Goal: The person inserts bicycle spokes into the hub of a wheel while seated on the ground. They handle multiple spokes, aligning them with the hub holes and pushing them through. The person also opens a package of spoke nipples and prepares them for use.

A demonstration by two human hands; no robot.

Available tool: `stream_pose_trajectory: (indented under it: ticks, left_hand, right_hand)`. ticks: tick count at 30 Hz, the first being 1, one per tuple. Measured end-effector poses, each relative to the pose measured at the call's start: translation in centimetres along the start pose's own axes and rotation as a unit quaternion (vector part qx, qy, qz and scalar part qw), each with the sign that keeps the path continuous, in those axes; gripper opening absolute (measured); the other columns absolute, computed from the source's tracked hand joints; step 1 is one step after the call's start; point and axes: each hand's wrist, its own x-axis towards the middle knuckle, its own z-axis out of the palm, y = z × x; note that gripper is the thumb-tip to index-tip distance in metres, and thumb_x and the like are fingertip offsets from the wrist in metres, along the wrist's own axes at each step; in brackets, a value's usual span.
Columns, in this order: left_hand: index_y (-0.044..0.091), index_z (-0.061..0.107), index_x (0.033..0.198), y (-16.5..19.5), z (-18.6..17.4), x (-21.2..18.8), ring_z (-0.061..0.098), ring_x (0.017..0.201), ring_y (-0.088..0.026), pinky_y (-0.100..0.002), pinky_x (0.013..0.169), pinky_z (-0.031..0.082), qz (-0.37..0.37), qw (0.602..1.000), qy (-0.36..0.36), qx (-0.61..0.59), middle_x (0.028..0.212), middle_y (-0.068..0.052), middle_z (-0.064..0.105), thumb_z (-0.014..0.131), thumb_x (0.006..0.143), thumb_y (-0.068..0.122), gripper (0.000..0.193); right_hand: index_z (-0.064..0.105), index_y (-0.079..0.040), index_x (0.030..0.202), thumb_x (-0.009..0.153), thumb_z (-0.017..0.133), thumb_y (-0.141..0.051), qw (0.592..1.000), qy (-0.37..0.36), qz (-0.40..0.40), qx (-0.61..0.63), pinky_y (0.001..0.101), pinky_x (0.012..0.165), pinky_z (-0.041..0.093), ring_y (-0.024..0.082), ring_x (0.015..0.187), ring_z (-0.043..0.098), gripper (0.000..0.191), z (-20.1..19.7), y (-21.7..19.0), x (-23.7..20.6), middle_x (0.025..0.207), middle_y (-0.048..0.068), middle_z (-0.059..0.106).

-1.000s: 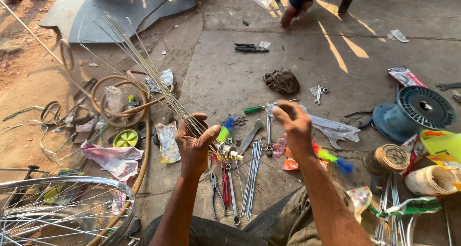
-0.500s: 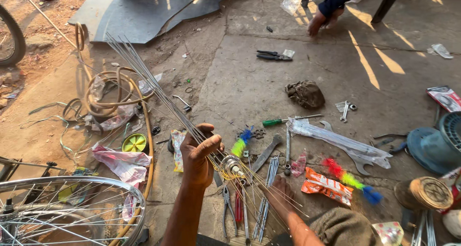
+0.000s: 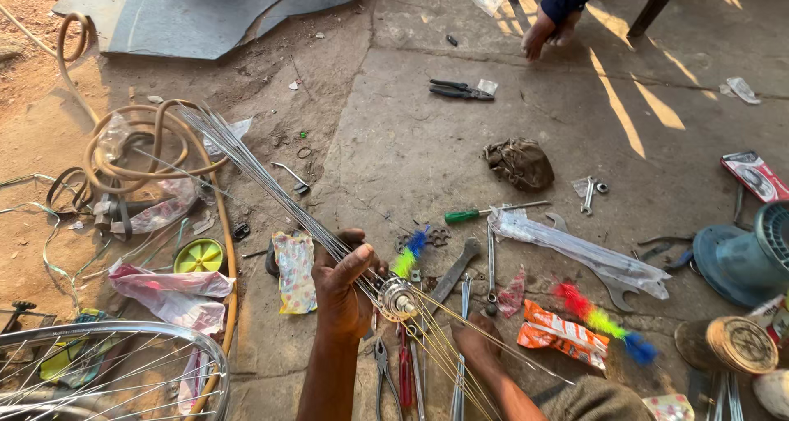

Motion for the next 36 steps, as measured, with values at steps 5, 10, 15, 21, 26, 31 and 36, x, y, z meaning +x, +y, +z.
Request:
stream_pose_trajectory:
  ticks: [5, 10, 15, 21, 26, 31, 36]
  left_hand:
    - [-0.004, 0.059, 0.115, 0.2, -1.8, 0.0, 0.062, 0.067, -0.018, -0.040, 0.065, 0.056, -0.021, 0.998, -0.027, -0.059, 0.076, -0.008, 0.061, 0.076, 0.084, 0.004, 0.036]
    - [-0.002, 0.062, 0.110, -0.5, -3.2, -0.2, 0.063, 0.066, -0.019, -0.036, 0.063, 0.055, -0.066, 0.997, 0.033, -0.023, 0.079, -0.008, 0.063, 0.079, 0.081, 0.005, 0.035]
    - [-0.002, 0.064, 0.108, -1.1, -2.3, -0.4, 0.067, 0.072, -0.016, -0.032, 0.066, 0.059, -0.061, 0.996, 0.057, 0.042, 0.084, -0.008, 0.067, 0.081, 0.076, 0.005, 0.038]
    - [-0.003, 0.063, 0.110, -0.8, -2.3, -0.6, 0.063, 0.070, -0.016, -0.032, 0.064, 0.054, -0.078, 0.996, 0.034, -0.022, 0.085, -0.009, 0.066, 0.082, 0.079, 0.005, 0.038]
    - [-0.003, 0.062, 0.111, -0.5, -2.2, -0.6, 0.064, 0.069, -0.016, -0.035, 0.065, 0.059, -0.084, 0.995, 0.011, -0.054, 0.081, -0.008, 0.063, 0.080, 0.081, 0.006, 0.037]
    - [-0.003, 0.062, 0.112, 0.6, -2.0, -1.2, 0.066, 0.068, -0.017, -0.034, 0.063, 0.058, -0.086, 0.996, -0.021, -0.032, 0.084, -0.009, 0.065, 0.079, 0.081, 0.006, 0.037]
    - [-0.002, 0.062, 0.114, 0.9, -2.0, -1.1, 0.067, 0.069, -0.017, -0.035, 0.065, 0.061, -0.080, 0.995, -0.049, -0.034, 0.084, -0.009, 0.066, 0.081, 0.081, 0.007, 0.039]
  right_hand:
    - [0.070, -0.005, 0.105, 0.091, 0.067, -0.045, 0.997, -0.004, -0.069, 0.029, 0.0508, 0.081, 0.056, 0.038, 0.088, 0.072, 0.043, 1.4, 2.2, 1.8, 0.092, 0.021, 0.075]
    - [0.066, -0.001, 0.104, 0.097, 0.067, -0.027, 0.884, -0.022, -0.051, 0.464, 0.0423, 0.060, 0.054, 0.022, 0.070, 0.060, 0.026, 4.2, 6.4, 2.9, 0.080, 0.008, 0.061]
    - [0.067, -0.001, 0.109, 0.101, 0.062, -0.021, 0.796, -0.098, 0.006, 0.597, 0.0367, 0.060, 0.055, 0.020, 0.065, 0.060, 0.022, 3.4, 6.7, 3.8, 0.077, 0.006, 0.062]
    - [0.062, -0.002, 0.127, 0.113, 0.054, -0.019, 0.780, 0.180, -0.251, 0.544, 0.0299, 0.082, 0.055, 0.014, 0.083, 0.065, 0.023, -1.2, 8.4, 2.8, 0.089, 0.007, 0.067]
    - [0.071, -0.006, 0.119, 0.107, 0.056, -0.015, 0.919, 0.202, -0.169, 0.292, 0.0401, 0.052, 0.044, 0.025, 0.058, 0.052, 0.022, 0.2, 8.8, 2.2, 0.092, 0.008, 0.077]
    - [0.070, -0.005, 0.116, 0.108, 0.059, -0.017, 0.881, 0.236, -0.168, 0.374, 0.0285, 0.057, 0.051, 0.014, 0.067, 0.065, 0.018, 0.9, 10.1, 3.2, 0.083, 0.006, 0.070]
    - [0.066, -0.002, 0.109, 0.107, 0.062, -0.022, 0.879, 0.191, -0.009, 0.436, 0.0321, 0.045, 0.042, 0.014, 0.055, 0.053, 0.021, -2.2, 12.9, 5.6, 0.074, 0.004, 0.063]
